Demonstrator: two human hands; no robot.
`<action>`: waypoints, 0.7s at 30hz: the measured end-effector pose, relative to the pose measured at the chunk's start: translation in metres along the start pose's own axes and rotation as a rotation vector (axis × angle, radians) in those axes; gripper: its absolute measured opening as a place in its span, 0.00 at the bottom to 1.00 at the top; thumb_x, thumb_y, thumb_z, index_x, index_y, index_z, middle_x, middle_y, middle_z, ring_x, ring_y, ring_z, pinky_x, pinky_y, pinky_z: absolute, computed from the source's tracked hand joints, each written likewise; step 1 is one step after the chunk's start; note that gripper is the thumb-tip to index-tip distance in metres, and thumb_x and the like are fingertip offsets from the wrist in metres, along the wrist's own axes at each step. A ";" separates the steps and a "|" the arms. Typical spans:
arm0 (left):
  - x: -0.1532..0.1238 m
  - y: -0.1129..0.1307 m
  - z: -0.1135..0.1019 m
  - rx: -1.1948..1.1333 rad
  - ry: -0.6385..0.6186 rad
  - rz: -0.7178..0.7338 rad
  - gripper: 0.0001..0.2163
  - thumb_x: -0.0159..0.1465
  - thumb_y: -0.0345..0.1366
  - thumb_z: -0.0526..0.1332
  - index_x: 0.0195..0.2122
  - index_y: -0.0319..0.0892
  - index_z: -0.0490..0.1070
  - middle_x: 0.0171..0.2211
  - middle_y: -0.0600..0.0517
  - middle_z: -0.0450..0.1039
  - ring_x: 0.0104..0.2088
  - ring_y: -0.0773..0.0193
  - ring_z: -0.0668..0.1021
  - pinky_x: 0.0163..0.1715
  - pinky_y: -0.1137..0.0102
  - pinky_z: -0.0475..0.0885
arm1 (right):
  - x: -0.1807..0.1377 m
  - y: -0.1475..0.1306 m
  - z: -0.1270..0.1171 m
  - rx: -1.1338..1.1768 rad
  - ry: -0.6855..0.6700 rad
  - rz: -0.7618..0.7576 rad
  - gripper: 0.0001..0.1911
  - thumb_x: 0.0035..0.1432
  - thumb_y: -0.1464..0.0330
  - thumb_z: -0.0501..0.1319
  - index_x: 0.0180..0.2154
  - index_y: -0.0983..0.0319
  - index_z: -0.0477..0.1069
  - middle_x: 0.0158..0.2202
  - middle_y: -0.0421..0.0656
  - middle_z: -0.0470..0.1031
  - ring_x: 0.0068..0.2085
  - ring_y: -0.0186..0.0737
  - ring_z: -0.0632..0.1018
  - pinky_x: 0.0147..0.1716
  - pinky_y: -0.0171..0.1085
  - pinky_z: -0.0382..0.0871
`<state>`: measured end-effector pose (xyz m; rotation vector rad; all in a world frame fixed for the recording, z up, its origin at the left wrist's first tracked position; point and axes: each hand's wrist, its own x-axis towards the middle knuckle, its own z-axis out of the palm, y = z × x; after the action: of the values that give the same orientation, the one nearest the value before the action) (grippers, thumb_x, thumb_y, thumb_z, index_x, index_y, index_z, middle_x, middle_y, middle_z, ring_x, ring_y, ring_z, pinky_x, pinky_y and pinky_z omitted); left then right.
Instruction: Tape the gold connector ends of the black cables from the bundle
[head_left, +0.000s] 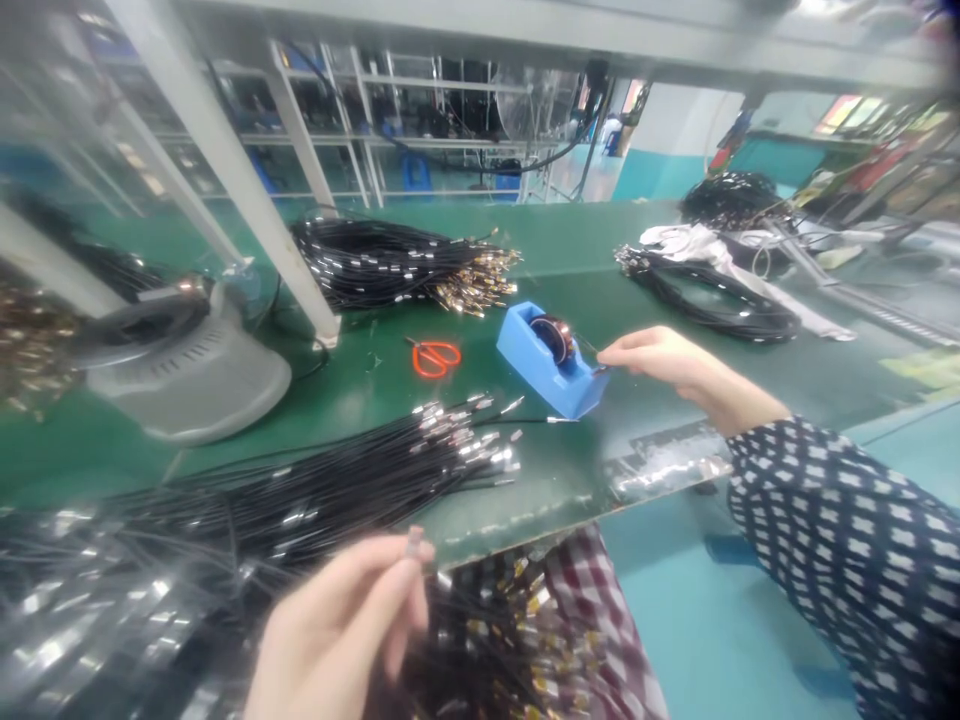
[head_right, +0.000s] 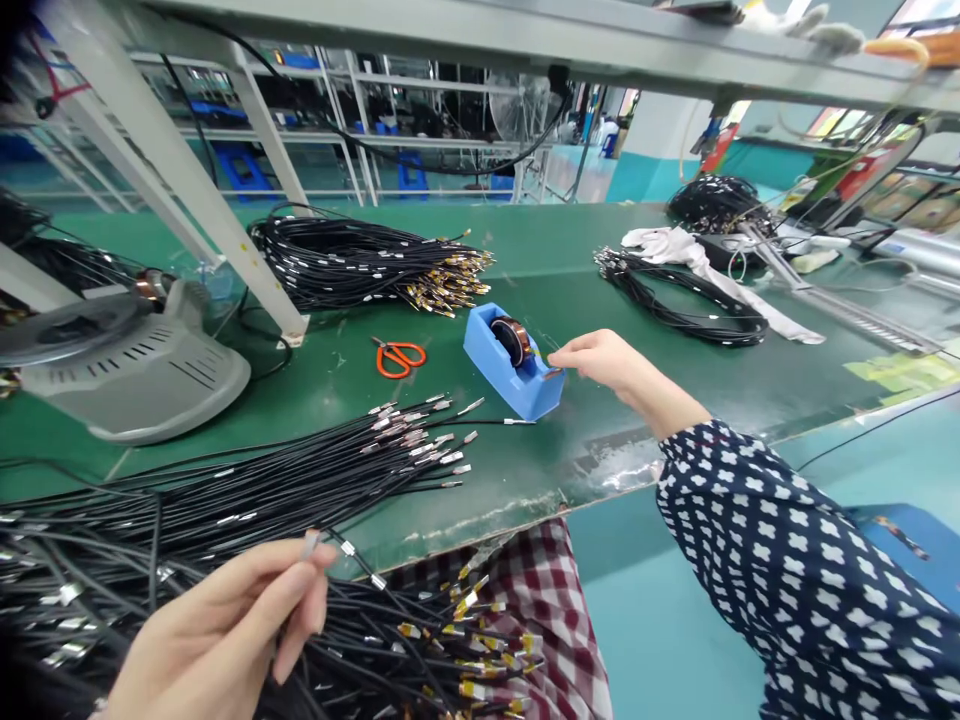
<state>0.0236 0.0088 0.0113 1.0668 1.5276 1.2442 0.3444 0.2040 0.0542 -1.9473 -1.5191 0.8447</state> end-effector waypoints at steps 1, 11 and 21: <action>0.004 -0.001 -0.001 -0.034 -0.039 -0.057 0.14 0.55 0.47 0.69 0.32 0.41 0.80 0.18 0.52 0.72 0.15 0.67 0.68 0.13 0.73 0.62 | -0.002 0.002 -0.001 0.013 -0.003 0.016 0.07 0.48 0.65 0.68 0.27 0.62 0.82 0.31 0.46 0.80 0.34 0.40 0.74 0.30 0.34 0.67; 0.016 -0.010 -0.005 -0.085 -0.109 -0.137 0.16 0.53 0.44 0.71 0.39 0.40 0.79 0.27 0.49 0.75 0.24 0.63 0.72 0.24 0.68 0.70 | -0.011 0.020 0.005 0.196 -0.045 0.128 0.11 0.46 0.65 0.69 0.29 0.68 0.79 0.25 0.44 0.72 0.20 0.27 0.61 0.14 0.29 0.48; 0.016 -0.010 -0.003 -0.111 -0.148 -0.117 0.11 0.59 0.43 0.67 0.38 0.42 0.74 0.23 0.55 0.71 0.22 0.68 0.70 0.25 0.73 0.68 | -0.012 0.024 0.010 0.278 -0.067 0.139 0.12 0.42 0.65 0.70 0.24 0.68 0.74 0.22 0.40 0.67 0.18 0.25 0.60 0.14 0.30 0.46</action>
<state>0.0156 0.0226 0.0004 0.9619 1.3728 1.1300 0.3508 0.1870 0.0318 -1.8485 -1.2365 1.1266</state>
